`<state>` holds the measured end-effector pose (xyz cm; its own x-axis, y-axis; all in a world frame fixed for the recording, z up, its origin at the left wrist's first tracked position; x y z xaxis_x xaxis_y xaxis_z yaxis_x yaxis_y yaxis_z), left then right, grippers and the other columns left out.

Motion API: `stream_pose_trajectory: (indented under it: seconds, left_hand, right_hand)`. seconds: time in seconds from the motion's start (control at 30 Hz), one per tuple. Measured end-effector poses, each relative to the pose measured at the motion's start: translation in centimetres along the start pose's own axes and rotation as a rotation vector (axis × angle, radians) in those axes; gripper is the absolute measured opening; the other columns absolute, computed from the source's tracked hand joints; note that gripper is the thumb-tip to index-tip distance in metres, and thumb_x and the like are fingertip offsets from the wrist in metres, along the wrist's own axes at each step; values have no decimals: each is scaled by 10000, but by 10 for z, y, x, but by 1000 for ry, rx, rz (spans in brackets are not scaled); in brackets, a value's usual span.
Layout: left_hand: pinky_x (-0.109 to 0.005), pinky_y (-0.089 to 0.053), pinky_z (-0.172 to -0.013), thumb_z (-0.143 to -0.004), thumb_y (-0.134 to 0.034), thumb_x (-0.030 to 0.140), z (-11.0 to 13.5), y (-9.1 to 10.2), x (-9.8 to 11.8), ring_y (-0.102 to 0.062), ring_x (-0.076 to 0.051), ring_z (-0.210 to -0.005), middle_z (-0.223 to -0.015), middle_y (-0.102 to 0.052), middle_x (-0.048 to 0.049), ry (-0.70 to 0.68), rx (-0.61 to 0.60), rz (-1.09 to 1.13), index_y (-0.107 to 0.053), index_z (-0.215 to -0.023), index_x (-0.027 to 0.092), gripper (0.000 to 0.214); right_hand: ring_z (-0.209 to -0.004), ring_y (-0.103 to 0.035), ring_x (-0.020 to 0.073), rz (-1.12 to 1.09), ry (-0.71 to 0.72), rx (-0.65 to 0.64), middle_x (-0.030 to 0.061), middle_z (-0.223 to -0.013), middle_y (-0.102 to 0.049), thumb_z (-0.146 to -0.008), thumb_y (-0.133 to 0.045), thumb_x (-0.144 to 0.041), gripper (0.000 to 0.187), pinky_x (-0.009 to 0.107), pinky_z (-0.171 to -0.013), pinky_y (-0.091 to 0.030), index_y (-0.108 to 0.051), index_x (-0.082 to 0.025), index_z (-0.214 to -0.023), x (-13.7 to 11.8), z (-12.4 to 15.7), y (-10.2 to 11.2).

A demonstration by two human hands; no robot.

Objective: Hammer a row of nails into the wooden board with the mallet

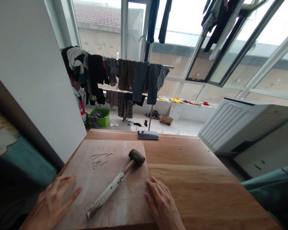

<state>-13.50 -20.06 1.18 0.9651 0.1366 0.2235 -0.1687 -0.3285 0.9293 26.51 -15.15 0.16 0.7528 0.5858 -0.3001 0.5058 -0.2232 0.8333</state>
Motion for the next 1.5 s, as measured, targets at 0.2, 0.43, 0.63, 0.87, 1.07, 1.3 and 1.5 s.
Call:
stream_pose_trajectory:
  seconds: [0.2, 0.43, 0.63, 0.87, 1.07, 1.3, 1.5]
  left_hand:
    - [-441, -595, -906, -928, -442, 566, 17, -15, 45, -682, -290, -1075, -1216, -684, -74, -184, -72, 56, -681, -1215, 310, 453]
    - [-451, -567, -980, -952, -515, 529, -3, -31, 88, -642, -282, -1162, -1291, -653, -65, -387, -6, 104, -648, -1256, 320, 392]
    - [-528, -408, -1149, -992, -456, 532, -68, -60, 170, -411, -326, -1439, -1541, -461, -157, -636, -93, 163, -503, -1437, 196, 560]
    - [-478, -370, -1194, -1024, -426, 465, -89, -77, 243, -359, -284, -1471, -1563, -427, -161, -836, -350, 292, -485, -1450, 152, 533]
    - [-431, -392, -1197, -1020, -479, 348, -59, -66, 251, -397, -242, -1455, -1541, -480, -84, -912, -430, 418, -501, -1435, 196, 442]
    - [-421, -395, -1200, -1025, -422, 224, -52, -64, 267, -410, -250, -1446, -1520, -499, -128, -968, -392, 398, -487, -1444, 136, 433]
    - [-447, -391, -1202, -1015, -404, 193, -53, -61, 274, -395, -261, -1453, -1513, -501, -149, -970, -414, 421, -497, -1438, 119, 439]
  right_hand:
    - [-1122, -685, 263, 37, -161, 62, 55, -1158, -752, -1019, -489, -383, 280, 413, -955, -563, -691, -250, -1160, 55, 24, 31]
    - [-1019, -712, 270, 56, -370, 206, 79, -1058, -758, -1012, -445, -496, 380, 432, -906, -575, -712, -231, -1072, 102, 52, 63]
    - [-846, -735, 206, -103, -451, 219, 76, -1058, -746, -1014, -443, -488, 366, 298, -741, -600, -697, -242, -1108, 79, 37, 57]
    - [-1080, -709, 240, -142, -419, 63, 88, -1213, -732, -1029, -416, -456, 417, 317, -899, -570, -657, -233, -1285, 58, 9, 53]
    - [-873, -766, 235, -68, -386, -108, 52, -1038, -791, -1040, -385, -468, 439, 296, -733, -575, -631, -267, -1343, 49, -1, 45]
    - [-794, -765, 246, 46, -420, -76, 57, -953, -796, -1028, -370, -540, 462, 296, -662, -523, -637, -249, -1267, 50, 2, 37]
    - [-646, -730, 248, 42, -509, -81, 21, -710, -747, -995, -445, -452, 319, 293, -597, -472, -656, -265, -1146, 51, -2, 39]
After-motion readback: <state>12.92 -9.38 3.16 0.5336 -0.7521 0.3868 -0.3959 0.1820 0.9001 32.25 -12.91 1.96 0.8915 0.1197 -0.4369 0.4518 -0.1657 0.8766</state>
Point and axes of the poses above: each hand's wrist, its own z-axis away from the middle knuckle, its own y-axis out of the back of the hand, x = y × z, the point moved 1 cm from there along -z, towards the middle knuckle
